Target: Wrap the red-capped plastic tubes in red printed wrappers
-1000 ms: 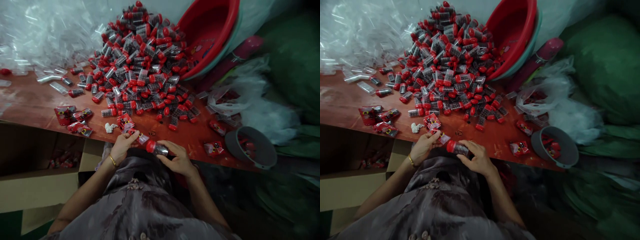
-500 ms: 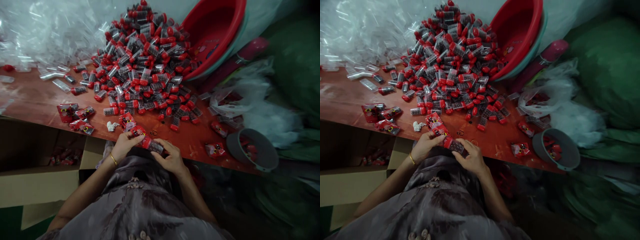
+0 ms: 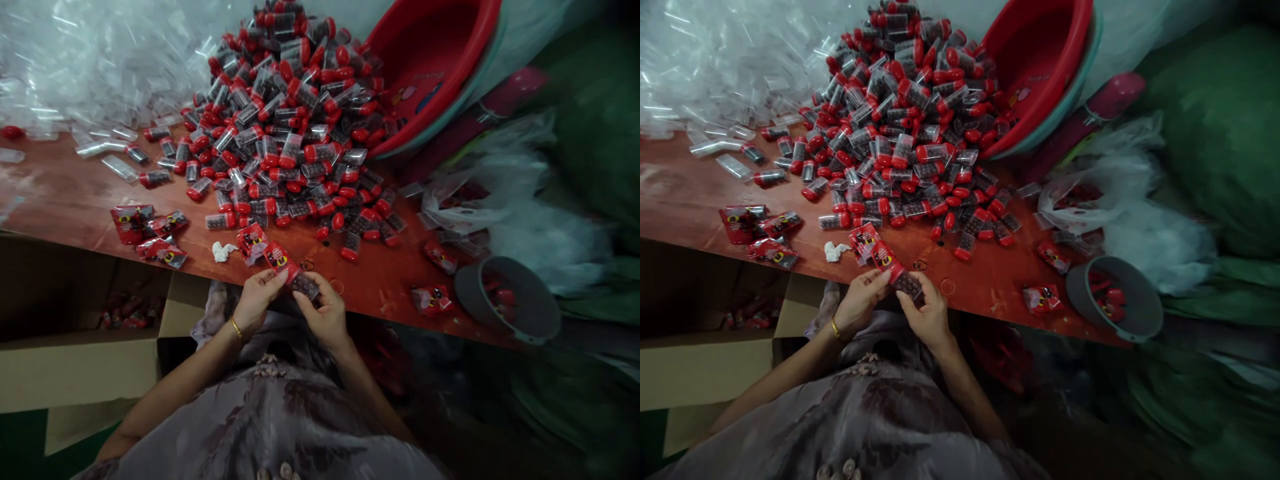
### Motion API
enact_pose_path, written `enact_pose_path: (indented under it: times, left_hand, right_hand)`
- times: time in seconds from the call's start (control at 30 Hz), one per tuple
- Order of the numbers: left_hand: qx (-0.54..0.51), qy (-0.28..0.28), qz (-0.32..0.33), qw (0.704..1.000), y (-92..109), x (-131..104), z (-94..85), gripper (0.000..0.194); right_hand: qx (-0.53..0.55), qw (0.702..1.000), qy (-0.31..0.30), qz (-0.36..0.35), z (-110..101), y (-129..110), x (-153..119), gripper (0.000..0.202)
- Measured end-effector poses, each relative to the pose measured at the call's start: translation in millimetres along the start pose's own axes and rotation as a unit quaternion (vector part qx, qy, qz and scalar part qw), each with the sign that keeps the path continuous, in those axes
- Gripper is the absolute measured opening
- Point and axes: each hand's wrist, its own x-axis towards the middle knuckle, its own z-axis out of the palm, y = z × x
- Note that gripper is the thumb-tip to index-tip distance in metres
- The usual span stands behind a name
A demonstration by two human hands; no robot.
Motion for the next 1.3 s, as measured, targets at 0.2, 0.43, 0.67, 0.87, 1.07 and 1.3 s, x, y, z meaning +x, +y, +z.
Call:
enact_pose_path:
  times: [0.2,0.43,0.67,0.87,1.07,1.3]
  left_hand:
    - [-0.019,0.000,-0.023,1.000,3,0,3.5,0.042]
    - [-0.028,0.018,0.010,0.999,0,-2,10.7,0.042]
    - [0.030,-0.004,0.018,0.999,15,2,1.5,0.046]
    - [0.078,0.076,0.041,0.993,31,5,-0.1,0.049]
    - [0.111,0.058,0.048,0.991,28,6,0.5,0.048]
    - [0.065,0.098,0.024,0.993,36,11,-2.3,0.045]
  right_hand:
    - [0.011,1.000,0.009,0.002,6,-1,-1,0.026]
    - [0.023,0.999,0.032,0.004,15,-1,-5,0.030]
    - [0.267,0.945,-0.042,0.181,11,-5,-4,0.026]
    - [0.335,0.917,-0.046,0.214,4,-6,-1,0.030]
    - [0.369,0.894,-0.073,0.241,4,-5,0,0.032]
    - [0.283,0.940,-0.057,0.180,-4,1,-7,0.028]
